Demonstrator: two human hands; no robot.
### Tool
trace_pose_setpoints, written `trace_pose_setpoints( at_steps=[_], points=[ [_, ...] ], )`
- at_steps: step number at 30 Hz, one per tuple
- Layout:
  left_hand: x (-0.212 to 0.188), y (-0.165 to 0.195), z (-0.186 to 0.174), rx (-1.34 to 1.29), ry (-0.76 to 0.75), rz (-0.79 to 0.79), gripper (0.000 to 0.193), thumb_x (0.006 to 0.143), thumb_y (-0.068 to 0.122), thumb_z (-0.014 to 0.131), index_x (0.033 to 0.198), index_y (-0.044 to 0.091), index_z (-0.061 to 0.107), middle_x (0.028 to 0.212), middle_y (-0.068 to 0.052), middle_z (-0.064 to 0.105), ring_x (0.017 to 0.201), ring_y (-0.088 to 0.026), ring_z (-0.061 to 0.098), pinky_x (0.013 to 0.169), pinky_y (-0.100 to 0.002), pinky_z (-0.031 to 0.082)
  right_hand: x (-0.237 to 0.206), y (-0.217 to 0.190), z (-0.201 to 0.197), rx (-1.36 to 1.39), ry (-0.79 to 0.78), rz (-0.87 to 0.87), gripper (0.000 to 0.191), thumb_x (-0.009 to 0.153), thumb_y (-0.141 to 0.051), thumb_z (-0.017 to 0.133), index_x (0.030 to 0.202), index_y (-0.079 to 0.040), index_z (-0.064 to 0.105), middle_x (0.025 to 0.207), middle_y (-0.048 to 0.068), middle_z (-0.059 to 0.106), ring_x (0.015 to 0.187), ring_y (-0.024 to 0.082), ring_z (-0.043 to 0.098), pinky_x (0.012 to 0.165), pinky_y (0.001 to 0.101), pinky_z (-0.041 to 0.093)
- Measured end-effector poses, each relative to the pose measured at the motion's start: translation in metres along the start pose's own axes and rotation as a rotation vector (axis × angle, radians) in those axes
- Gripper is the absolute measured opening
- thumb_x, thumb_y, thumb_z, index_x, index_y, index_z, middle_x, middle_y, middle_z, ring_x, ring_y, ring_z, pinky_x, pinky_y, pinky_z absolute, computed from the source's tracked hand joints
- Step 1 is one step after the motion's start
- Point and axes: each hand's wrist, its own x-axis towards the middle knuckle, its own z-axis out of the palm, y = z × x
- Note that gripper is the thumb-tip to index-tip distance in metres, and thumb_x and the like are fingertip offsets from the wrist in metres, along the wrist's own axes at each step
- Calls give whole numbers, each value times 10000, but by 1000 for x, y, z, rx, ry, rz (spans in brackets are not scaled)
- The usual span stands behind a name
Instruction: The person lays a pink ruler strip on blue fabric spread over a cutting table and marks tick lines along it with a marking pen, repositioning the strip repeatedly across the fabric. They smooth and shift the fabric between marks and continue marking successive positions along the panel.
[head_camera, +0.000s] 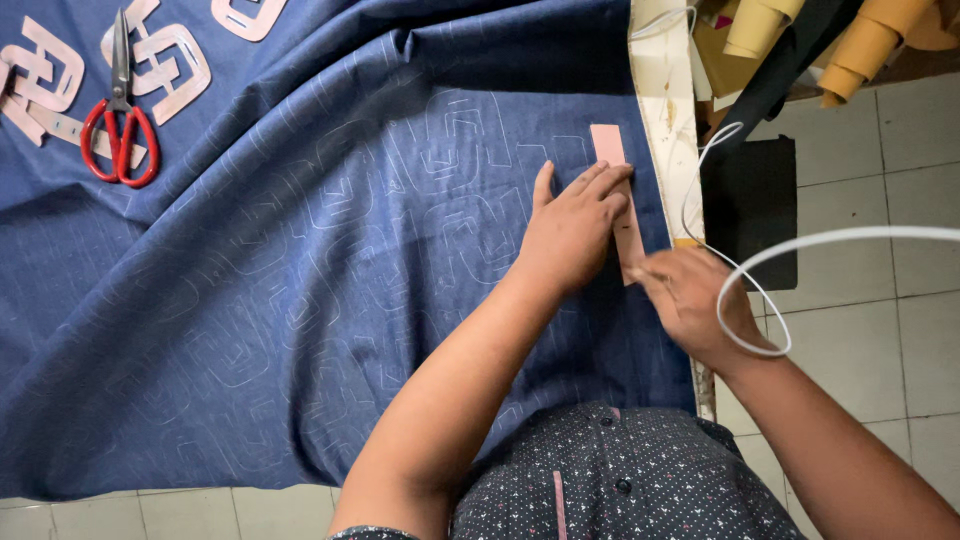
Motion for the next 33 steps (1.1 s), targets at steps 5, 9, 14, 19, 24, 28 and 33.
trace_pose_setpoints(
  at_steps=[5, 9, 14, 19, 24, 28, 33],
  points=[
    [2, -4, -2, -68, -5, -19, 218, 943, 146, 524, 1081, 169, 691, 1492, 57, 526, 1441, -152, 459, 1196, -684, 194, 37, 9, 7, -17, 182, -144, 90, 954, -63, 722, 1017, 2, 718, 1011, 151, 729, 952, 340, 699, 864, 422, 556],
    [3, -4, -2, -53, 2, -12, 270, 930, 133, 511, 1129, 171, 689, 1506, 58, 522, 1440, -151, 457, 1176, -689, 198, 37, 4, 1, -31, 160, -143, 63, 953, -48, 727, 993, -2, 710, 1000, 140, 729, 945, 334, 703, 863, 421, 559],
    [4, -7, 0, -59, -36, -25, 291, 936, 137, 510, 1149, 209, 694, 1514, 78, 516, 1448, -139, 454, 1172, -687, 203, 39, 2, 2, -15, 174, -135, 83, 939, -37, 729, 1013, -1, 715, 1010, 147, 726, 942, 336, 700, 855, 415, 555],
    [6, -9, -3, -97, -51, -42, 285, 943, 133, 518, 1157, 203, 693, 1518, 82, 516, 1439, -138, 452, 1164, -683, 213, 45, 2, 5, -23, 193, -182, 87, 933, -30, 723, 1015, -2, 714, 1014, 149, 725, 944, 345, 693, 858, 422, 553],
    [3, -4, -5, -91, -32, -42, 270, 869, 179, 633, 1132, 186, 692, 1521, 74, 516, 1448, -142, 452, 1169, -684, 213, 18, -8, -4, -99, 43, -78, 70, 910, -94, 720, 908, -24, 720, 901, 132, 735, 861, 338, 702, 801, 436, 556],
    [1, -2, -6, -122, -67, -62, 364, 771, 263, 768, 1111, 165, 683, 1545, 59, 480, 1478, -172, 410, 1186, -695, 181, 11, -2, -12, 7, 87, 8, 136, 984, -132, 683, 1013, -5, 724, 981, 155, 732, 926, 317, 712, 854, 412, 559],
    [-3, 2, -7, -171, -3, -116, 531, 673, 323, 844, 1151, 172, 669, 1533, -21, 418, 1496, -311, 265, 1164, -708, 131, 21, 10, -9, 173, 153, 220, 158, 1005, -133, 681, 1073, 0, 733, 982, 151, 731, 873, 289, 727, 778, 378, 564]
  ],
)
